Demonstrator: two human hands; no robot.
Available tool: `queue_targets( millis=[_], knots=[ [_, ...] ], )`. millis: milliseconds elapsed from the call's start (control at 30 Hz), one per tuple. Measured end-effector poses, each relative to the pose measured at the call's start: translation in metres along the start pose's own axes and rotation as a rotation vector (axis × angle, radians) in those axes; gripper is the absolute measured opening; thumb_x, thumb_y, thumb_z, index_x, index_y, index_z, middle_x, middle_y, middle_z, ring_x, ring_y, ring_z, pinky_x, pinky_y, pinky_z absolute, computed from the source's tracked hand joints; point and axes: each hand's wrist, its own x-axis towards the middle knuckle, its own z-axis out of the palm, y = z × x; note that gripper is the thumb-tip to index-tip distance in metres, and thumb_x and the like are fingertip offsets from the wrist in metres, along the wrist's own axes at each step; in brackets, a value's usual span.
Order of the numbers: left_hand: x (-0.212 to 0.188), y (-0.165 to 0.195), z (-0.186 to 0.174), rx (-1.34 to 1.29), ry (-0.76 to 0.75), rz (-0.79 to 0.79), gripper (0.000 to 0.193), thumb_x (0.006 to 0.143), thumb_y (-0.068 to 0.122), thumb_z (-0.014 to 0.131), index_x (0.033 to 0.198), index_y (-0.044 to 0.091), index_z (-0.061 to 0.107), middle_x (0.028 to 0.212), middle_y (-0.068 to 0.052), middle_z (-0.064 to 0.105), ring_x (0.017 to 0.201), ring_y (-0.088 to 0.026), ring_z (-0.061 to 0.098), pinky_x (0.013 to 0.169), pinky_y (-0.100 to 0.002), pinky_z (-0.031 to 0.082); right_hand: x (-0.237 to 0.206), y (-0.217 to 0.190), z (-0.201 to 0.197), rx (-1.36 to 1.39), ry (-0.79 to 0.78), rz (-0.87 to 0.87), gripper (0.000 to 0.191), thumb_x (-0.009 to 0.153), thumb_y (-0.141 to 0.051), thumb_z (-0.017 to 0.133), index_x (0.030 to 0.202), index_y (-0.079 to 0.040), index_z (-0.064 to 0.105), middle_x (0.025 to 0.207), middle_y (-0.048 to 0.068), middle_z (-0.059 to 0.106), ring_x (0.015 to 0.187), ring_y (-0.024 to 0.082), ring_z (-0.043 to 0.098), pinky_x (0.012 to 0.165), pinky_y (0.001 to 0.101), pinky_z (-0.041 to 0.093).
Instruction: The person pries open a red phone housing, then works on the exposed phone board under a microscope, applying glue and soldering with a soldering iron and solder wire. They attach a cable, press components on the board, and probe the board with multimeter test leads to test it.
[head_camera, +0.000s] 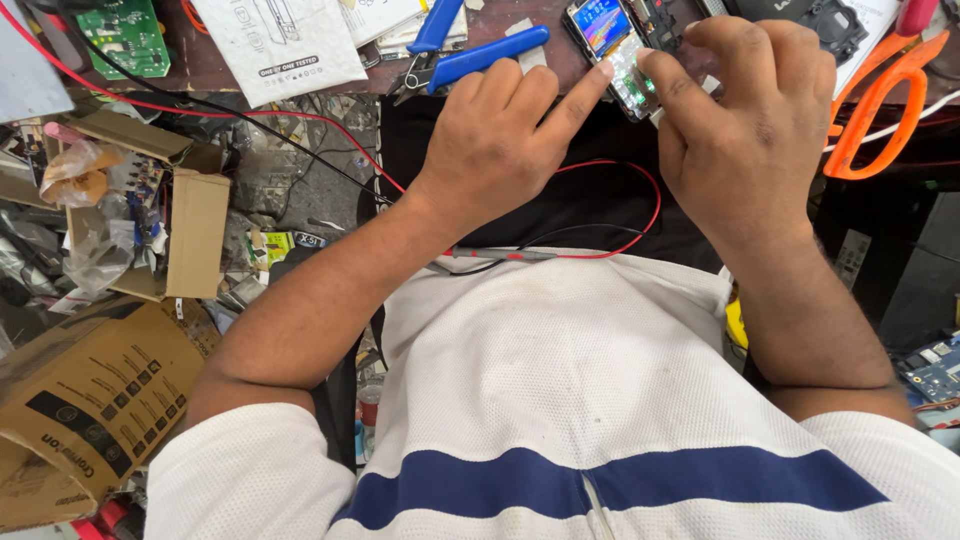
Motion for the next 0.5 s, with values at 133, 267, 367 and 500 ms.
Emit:
queue_targets(
  millis=[133, 267, 367, 500],
  knots=[
    [0.0036, 0.0028, -0.0013, 0.020, -0.033, -0.035, 0.043, 0.101, 0.011, 0.061, 0.143, 0.014, 0.060, 0.100, -0.001, 0.048, 0.091, -0.019, 0.051, 0.073, -0.034, 0.042, 0.0008, -0.0009, 0.0017, 0.012, 0.014, -0.004, 0.033, 0.091, -0.005, 0.069, 0.122, -0.016, 0.071, 0.125, 0.001, 0.054, 0.119, 0.022, 0.051, 0.097, 0.0367, 0.040],
    [0.0069, 0.0057, -0.0014, 0.097, -0.094, -0.044, 0.041, 0.103, 0.015, 0.064, 0.143, 0.017, 0.061, 0.096, -0.001, 0.048, 0.089, -0.017, 0.051, 0.069, -0.033, 0.042, 0.0004, 0.0003, 0.0017, 0.032, 0.012, -0.010, 0.032, 0.092, -0.004, 0.069, 0.122, -0.014, 0.071, 0.127, 0.003, 0.056, 0.117, 0.023, 0.052, 0.096, 0.0368, 0.040],
    [0.0085, 0.0055, -0.0014, 0.087, -0.077, -0.041, 0.037, 0.101, 0.011, 0.064, 0.138, 0.015, 0.062, 0.097, -0.001, 0.048, 0.089, -0.017, 0.051, 0.069, -0.032, 0.042, -0.0002, 0.0031, 0.0001, 0.060, -0.003, -0.010, 0.035, 0.090, -0.003, 0.068, 0.123, -0.015, 0.072, 0.125, 0.002, 0.056, 0.116, 0.022, 0.051, 0.099, 0.0360, 0.040],
    [0.0098, 0.0054, -0.0009, 0.024, -0.041, -0.057, 0.040, 0.101, 0.014, 0.067, 0.140, 0.015, 0.065, 0.096, 0.000, 0.048, 0.088, -0.017, 0.051, 0.068, -0.033, 0.041, -0.0007, 0.0067, -0.0027, 0.136, -0.024, 0.001, 0.038, 0.088, -0.003, 0.067, 0.123, -0.014, 0.073, 0.123, 0.001, 0.056, 0.117, 0.022, 0.050, 0.102, 0.0345, 0.041]
  ],
)
